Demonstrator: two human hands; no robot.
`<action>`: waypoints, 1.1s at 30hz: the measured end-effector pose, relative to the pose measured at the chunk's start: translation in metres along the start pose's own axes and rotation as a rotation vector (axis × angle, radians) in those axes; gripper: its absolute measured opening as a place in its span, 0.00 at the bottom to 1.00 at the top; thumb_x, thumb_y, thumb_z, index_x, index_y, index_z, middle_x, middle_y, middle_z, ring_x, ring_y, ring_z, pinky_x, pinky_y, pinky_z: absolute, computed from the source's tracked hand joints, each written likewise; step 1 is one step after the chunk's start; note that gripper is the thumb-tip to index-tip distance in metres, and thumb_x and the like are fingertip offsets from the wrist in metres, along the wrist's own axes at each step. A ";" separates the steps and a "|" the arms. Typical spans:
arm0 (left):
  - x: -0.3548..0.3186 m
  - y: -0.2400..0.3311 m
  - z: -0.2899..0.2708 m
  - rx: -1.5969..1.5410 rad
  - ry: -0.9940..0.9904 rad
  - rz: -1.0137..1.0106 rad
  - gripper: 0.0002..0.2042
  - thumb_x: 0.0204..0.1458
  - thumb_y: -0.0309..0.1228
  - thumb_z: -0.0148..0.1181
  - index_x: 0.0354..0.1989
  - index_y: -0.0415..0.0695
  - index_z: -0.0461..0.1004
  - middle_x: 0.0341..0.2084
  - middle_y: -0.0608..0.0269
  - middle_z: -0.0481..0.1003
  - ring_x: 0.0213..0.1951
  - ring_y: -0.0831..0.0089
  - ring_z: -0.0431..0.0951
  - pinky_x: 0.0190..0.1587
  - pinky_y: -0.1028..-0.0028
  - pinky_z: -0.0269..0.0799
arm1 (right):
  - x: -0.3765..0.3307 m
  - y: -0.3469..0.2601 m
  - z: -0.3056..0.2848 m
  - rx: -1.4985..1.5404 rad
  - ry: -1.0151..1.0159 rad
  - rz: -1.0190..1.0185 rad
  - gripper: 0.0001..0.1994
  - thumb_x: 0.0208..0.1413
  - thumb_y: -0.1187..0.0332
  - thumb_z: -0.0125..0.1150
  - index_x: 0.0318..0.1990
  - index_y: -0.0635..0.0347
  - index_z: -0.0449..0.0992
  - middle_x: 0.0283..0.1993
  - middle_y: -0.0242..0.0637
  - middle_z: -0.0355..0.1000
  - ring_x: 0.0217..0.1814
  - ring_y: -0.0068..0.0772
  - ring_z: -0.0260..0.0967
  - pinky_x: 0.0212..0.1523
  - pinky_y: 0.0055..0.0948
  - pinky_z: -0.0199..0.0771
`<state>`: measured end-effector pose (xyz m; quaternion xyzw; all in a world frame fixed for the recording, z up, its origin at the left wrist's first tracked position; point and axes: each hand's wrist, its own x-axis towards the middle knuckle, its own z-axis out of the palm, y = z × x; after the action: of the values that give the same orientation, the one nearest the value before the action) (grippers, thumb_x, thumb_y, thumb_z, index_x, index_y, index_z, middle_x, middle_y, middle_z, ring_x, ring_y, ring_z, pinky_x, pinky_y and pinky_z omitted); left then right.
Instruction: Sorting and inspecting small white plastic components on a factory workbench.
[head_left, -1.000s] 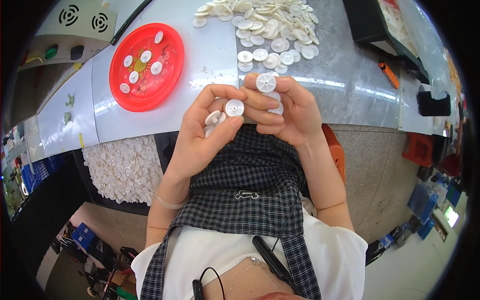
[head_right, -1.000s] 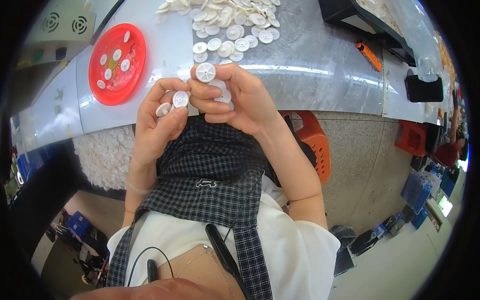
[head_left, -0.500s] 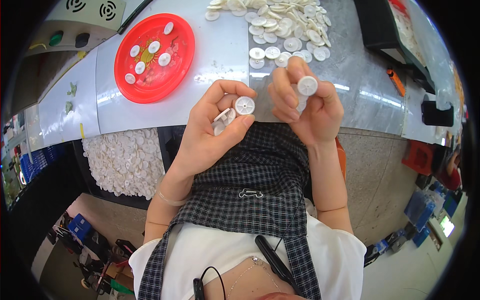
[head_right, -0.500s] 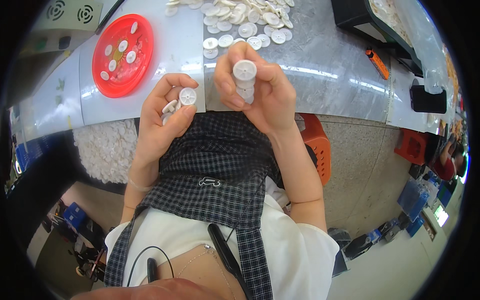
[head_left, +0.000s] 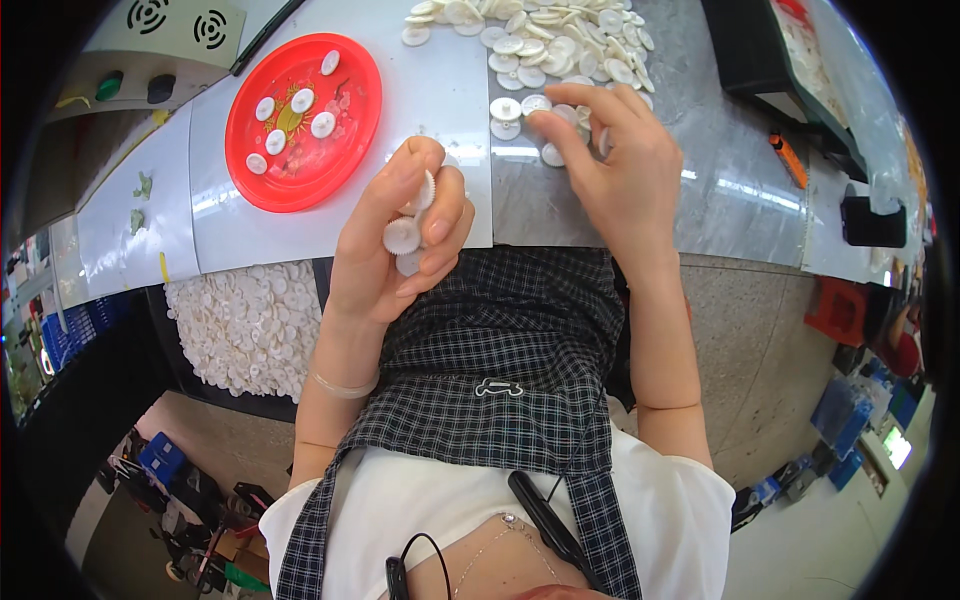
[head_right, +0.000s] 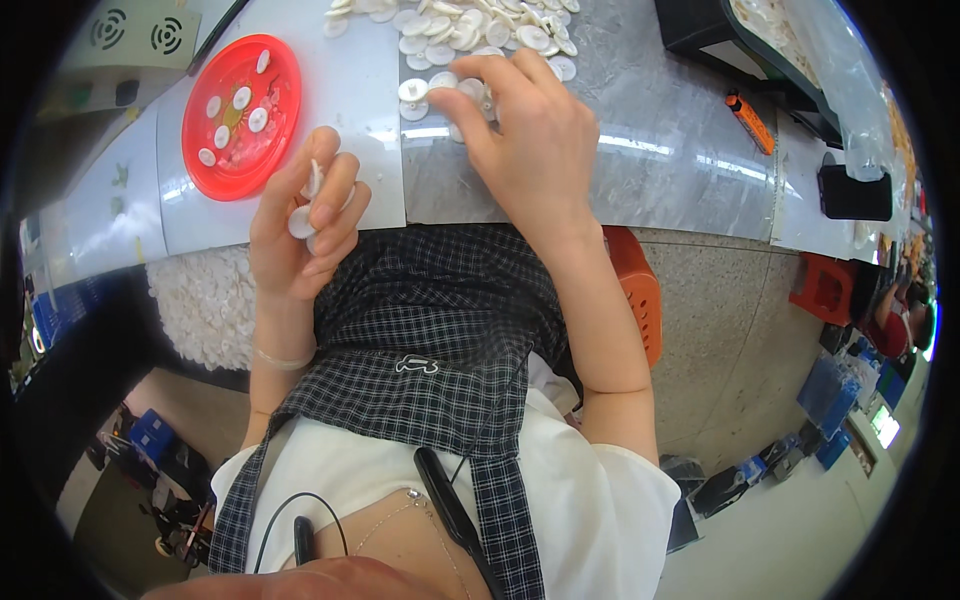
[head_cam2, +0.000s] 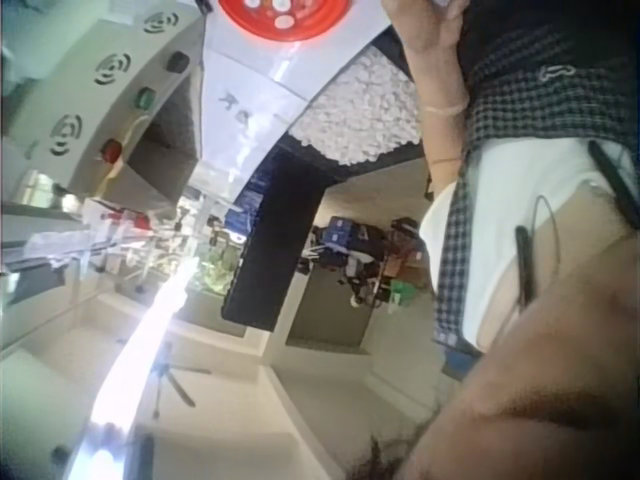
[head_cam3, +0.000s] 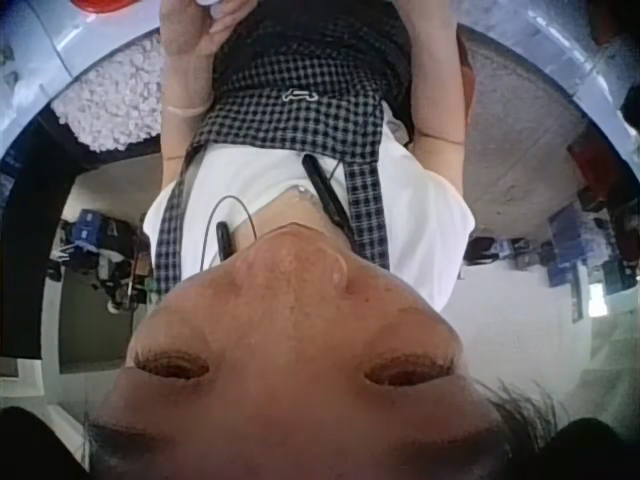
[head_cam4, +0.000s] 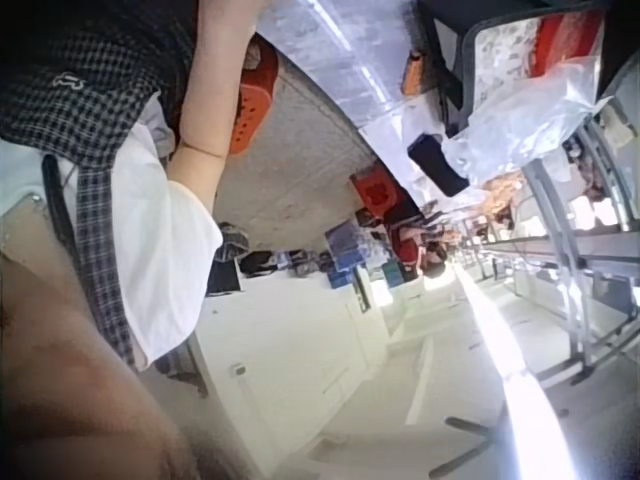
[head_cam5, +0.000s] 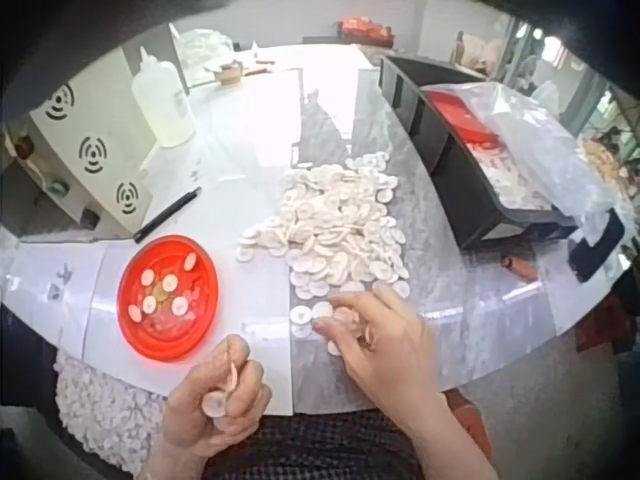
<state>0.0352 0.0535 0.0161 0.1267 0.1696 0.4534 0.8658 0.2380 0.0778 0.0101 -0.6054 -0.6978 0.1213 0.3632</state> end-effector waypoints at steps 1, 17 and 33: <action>0.001 0.001 -0.001 0.038 -0.007 0.013 0.13 0.62 0.33 0.42 0.51 0.41 0.61 0.22 0.62 0.66 0.17 0.81 0.62 0.08 0.87 0.55 | 0.001 -0.002 0.002 0.000 0.001 0.000 0.11 0.48 0.62 0.68 0.38 0.54 0.80 0.22 0.29 0.62 0.23 0.22 0.60 0.23 0.23 0.60; 0.057 0.007 0.001 1.673 0.306 0.670 0.06 0.47 0.30 0.67 0.30 0.41 0.79 0.18 0.67 0.68 0.21 0.77 0.68 0.24 0.76 0.62 | 0.003 0.006 0.008 -0.113 -0.005 -0.136 0.14 0.45 0.63 0.70 0.40 0.53 0.79 0.25 0.29 0.65 0.22 0.24 0.64 0.23 0.25 0.65; 0.036 0.018 0.013 0.691 0.258 0.140 0.10 0.59 0.33 0.55 0.35 0.38 0.73 0.25 0.69 0.67 0.25 0.81 0.65 0.18 0.81 0.59 | 0.003 -0.002 -0.006 0.533 0.000 0.116 0.11 0.52 0.73 0.64 0.44 0.60 0.78 0.23 0.21 0.53 0.25 0.13 0.50 0.27 0.15 0.53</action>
<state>0.0463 0.0919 0.0281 0.3645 0.4110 0.4397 0.7106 0.2409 0.0788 0.0169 -0.5273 -0.6056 0.3213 0.5019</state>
